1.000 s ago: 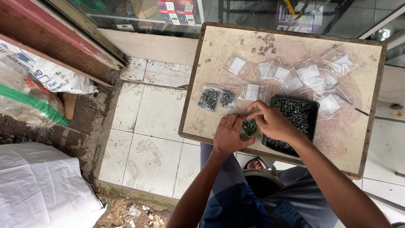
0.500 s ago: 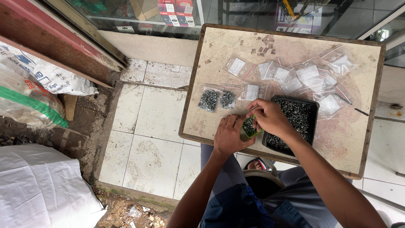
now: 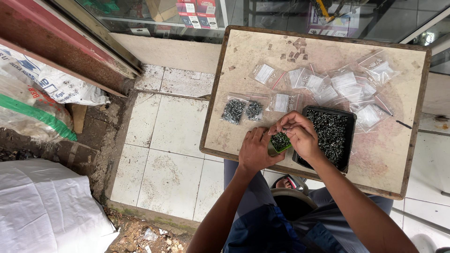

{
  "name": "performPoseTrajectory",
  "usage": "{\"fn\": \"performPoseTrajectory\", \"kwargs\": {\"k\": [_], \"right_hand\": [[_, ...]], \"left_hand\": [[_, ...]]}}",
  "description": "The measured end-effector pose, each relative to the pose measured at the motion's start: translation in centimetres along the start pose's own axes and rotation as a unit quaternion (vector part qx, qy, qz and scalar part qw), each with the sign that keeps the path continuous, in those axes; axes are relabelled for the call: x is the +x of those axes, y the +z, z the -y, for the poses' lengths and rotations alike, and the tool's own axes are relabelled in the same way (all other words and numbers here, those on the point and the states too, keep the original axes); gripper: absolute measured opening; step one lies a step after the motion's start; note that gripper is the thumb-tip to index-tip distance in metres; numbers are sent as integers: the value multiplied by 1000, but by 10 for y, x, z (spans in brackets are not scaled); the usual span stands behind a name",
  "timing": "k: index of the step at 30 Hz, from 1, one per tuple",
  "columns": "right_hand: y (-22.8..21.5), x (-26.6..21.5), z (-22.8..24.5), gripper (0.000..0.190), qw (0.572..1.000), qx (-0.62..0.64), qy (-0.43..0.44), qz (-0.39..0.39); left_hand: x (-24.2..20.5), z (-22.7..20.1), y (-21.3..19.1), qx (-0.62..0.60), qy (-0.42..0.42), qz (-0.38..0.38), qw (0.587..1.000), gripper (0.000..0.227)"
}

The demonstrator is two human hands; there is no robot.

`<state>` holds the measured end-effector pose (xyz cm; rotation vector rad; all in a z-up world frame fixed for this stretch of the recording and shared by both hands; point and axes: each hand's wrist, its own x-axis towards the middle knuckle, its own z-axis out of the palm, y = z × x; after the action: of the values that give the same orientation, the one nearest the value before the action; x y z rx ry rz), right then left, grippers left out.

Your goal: The person sits at a low table and sorts small metal screws from a black tray into a green plastic scoop. They then pour the collected screws from the scoop into a small clear plastic bag and place the filled bag on the table.

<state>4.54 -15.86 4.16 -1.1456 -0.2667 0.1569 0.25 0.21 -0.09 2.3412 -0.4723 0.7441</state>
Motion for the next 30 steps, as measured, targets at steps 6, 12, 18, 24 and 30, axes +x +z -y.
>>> {"fn": "performPoseTrajectory", "kwargs": {"k": [6, 12, 18, 24, 30], "right_hand": [[-16, -4, -16, 24, 1000, -15, -18, 10], [-22, -12, -26, 26, 996, -72, -47, 22], [2, -11, 11, 24, 990, -112, -61, 53], [-2, -12, 7, 23, 989, -118, -71, 47], [-9, -17, 4, 28, 992, -100, -67, 33]], "left_hand": [[-3, 2, 6, -1, -2, -2, 1000, 60], [-8, 5, 11, -2, 1, 2, 1000, 60], [-8, 6, 10, 3, 1, 13, 1000, 59], [-8, 6, 11, 10, 3, 11, 1000, 62], [-9, 7, 11, -8, 4, 20, 1000, 60]]}}
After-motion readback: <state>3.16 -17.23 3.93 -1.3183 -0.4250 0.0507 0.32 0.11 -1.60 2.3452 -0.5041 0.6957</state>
